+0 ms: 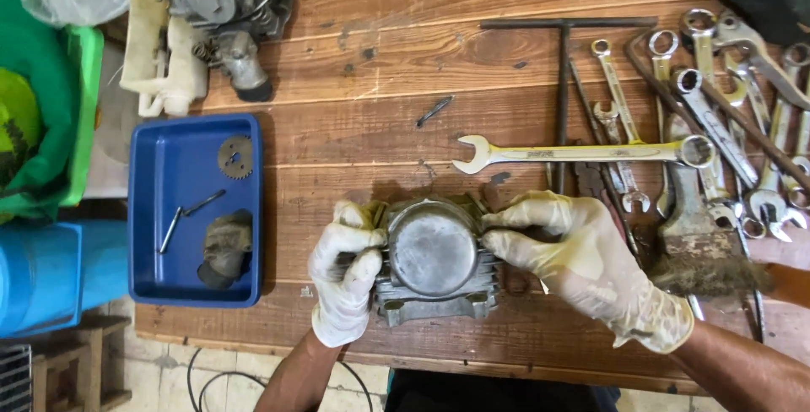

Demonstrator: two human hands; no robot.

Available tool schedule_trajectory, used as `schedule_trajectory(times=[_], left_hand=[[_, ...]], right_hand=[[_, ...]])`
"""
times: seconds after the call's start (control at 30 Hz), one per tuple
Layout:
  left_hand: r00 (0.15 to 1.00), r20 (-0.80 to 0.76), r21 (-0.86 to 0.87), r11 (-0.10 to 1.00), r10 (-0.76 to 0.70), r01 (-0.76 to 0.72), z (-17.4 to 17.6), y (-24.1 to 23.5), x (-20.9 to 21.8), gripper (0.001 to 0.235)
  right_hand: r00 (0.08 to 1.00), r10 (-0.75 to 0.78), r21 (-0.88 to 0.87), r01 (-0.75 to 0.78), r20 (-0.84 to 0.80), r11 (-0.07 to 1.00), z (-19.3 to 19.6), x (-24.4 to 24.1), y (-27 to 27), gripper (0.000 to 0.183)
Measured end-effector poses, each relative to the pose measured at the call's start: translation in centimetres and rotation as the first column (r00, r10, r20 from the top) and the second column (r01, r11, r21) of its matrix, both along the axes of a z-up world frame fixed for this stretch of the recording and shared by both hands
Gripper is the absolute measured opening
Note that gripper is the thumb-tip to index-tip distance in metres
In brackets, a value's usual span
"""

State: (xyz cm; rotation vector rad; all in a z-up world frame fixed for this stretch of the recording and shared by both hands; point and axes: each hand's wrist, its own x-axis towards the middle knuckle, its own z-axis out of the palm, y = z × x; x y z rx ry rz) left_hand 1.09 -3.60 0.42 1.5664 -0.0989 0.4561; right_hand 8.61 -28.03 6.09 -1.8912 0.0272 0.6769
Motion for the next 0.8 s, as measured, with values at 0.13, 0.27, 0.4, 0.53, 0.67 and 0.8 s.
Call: schedule_trajectory(times=[0.13,0.27,0.4,0.53,0.67,0.8], left_hand=[[1.000,-0.024,-0.005,1.000,-0.001,0.001,-0.4,0.2,-0.2,0.028],[0.999,-0.051,-0.032,0.999,-0.020,0.018,-0.4,0.8,-0.6,0.030],[0.999,-0.041,0.117,0.992,-0.032,0.036,0.1,1.1,-0.5,0.044],[0.989,-0.087,0.277,0.951,-0.116,0.136,-0.8,2.3,-1.0,0.037],[0.984,0.000,0.460,0.874,-0.176,0.156,-0.3,2.4,-0.8,0.091],[0.986,-0.032,0.321,0.933,-0.163,0.165,-1.1,2.9,-1.4,0.066]], right_hand=[[0.998,-0.051,0.033,0.051,-0.025,0.998,0.8,-0.3,0.5,0.017],[0.998,0.035,0.000,-0.035,-0.043,0.999,0.7,0.7,-0.3,0.021],[0.999,-0.011,-0.047,0.013,0.038,0.999,3.8,1.4,-3.0,0.033],[0.927,-0.360,-0.013,0.363,0.106,0.932,6.6,0.0,-5.1,0.040],[0.979,-0.104,0.077,0.091,0.177,0.993,2.7,-1.5,-5.4,0.048],[0.748,0.254,-0.025,-0.303,0.613,0.953,0.8,-1.6,-0.6,0.091]])
